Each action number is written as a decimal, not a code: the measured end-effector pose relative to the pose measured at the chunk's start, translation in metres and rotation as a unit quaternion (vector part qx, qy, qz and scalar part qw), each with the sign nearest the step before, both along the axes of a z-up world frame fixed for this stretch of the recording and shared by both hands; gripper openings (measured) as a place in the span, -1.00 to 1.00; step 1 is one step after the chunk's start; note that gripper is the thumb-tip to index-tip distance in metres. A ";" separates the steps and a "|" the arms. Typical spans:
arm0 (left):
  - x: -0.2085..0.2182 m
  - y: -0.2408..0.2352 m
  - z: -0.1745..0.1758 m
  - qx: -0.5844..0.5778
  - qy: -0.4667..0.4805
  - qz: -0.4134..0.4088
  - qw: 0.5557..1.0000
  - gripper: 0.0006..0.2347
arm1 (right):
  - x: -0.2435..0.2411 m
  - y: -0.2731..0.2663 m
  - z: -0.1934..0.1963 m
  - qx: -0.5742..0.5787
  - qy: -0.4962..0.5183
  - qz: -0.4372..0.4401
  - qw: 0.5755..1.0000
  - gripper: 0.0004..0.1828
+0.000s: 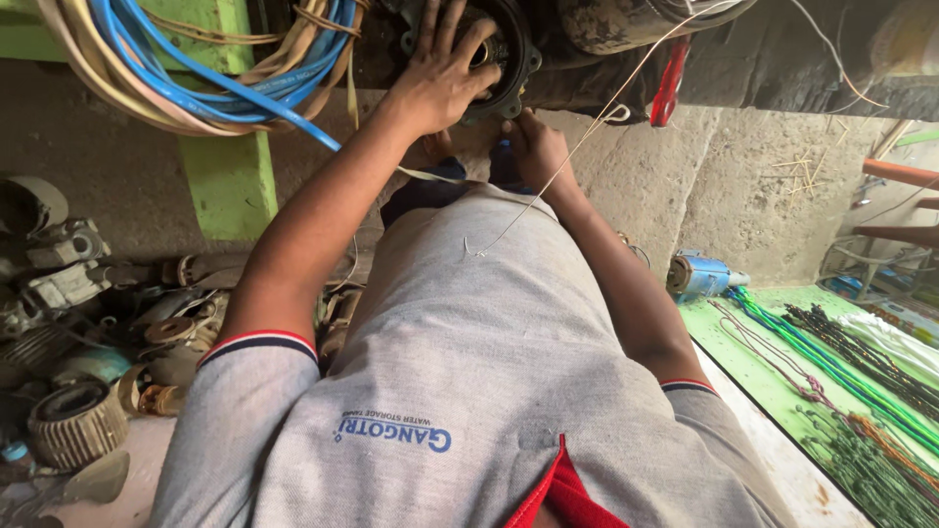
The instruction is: The person works on a cylindrical electrical component, likely a motor, using pliers and a screwdriver. They strip wire insulation, adjust internal parts, and manipulate the component on a cluttered workshop floor.
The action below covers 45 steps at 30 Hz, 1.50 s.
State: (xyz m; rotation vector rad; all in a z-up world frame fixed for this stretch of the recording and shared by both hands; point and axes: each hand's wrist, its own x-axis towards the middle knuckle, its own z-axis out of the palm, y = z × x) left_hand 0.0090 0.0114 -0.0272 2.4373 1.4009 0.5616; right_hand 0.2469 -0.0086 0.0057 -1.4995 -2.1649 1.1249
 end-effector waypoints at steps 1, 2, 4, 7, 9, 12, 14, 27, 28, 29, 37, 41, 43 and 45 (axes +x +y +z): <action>-0.001 -0.002 -0.001 0.010 0.013 0.007 1.000 -0.96 | -0.001 0.000 0.004 -0.004 -0.009 0.001 1.000 -0.74; -0.001 -0.001 -0.001 0.022 0.027 0.013 0.999 -0.97 | -0.002 0.003 0.007 -0.006 -0.018 0.001 1.000 -0.73; -0.001 0.004 0.001 0.019 0.027 0.017 0.999 -0.95 | -0.003 0.008 0.010 -0.017 -0.014 -0.006 1.000 -0.72; -0.003 0.014 0.009 0.005 -0.009 0.009 1.000 -0.85 | -0.003 0.016 0.003 -0.050 0.014 -0.014 0.999 -0.72; -0.010 0.015 0.018 0.037 -0.028 0.000 0.999 -0.78 | -0.004 0.014 -0.008 -0.084 0.020 -0.005 0.996 -0.72; -0.009 -0.003 0.032 0.080 -0.075 0.142 0.984 -0.67 | 0.008 0.000 -0.017 -0.091 0.042 0.008 0.995 -0.68; -0.003 -0.025 0.041 0.064 -0.161 0.280 0.944 -0.70 | 0.015 -0.004 -0.019 -0.002 0.055 0.039 0.998 -0.57; 0.042 -0.105 -0.008 -0.322 -0.576 0.281 0.697 -0.69 | -0.047 0.005 0.037 -0.094 -0.063 0.311 0.944 -0.72; 0.040 -0.104 -0.011 -0.380 -0.607 0.287 0.636 -0.68 | -0.050 0.010 0.048 -0.067 -0.061 0.301 0.950 -0.75; 0.037 -0.105 -0.013 -0.391 -0.598 0.281 0.641 -0.71 | -0.049 0.014 0.059 -0.039 -0.057 0.290 0.954 -0.77; -0.006 -0.114 0.020 -0.348 -0.280 0.369 0.815 -0.61 | -0.074 0.085 0.083 0.322 -0.075 0.281 0.901 -0.39; -0.030 -0.135 0.014 -0.398 -0.467 0.278 0.739 -0.61 | -0.077 0.107 0.076 0.326 -0.042 0.345 0.879 -0.30; -0.025 -0.158 -0.003 -0.405 -0.529 0.222 0.712 -0.59 | -0.075 0.110 0.076 0.334 -0.029 0.369 0.867 -0.33; -0.010 -0.193 -0.026 -0.320 -0.503 0.190 0.780 -0.63 | -0.065 0.098 0.073 0.321 -0.006 0.401 0.858 -0.38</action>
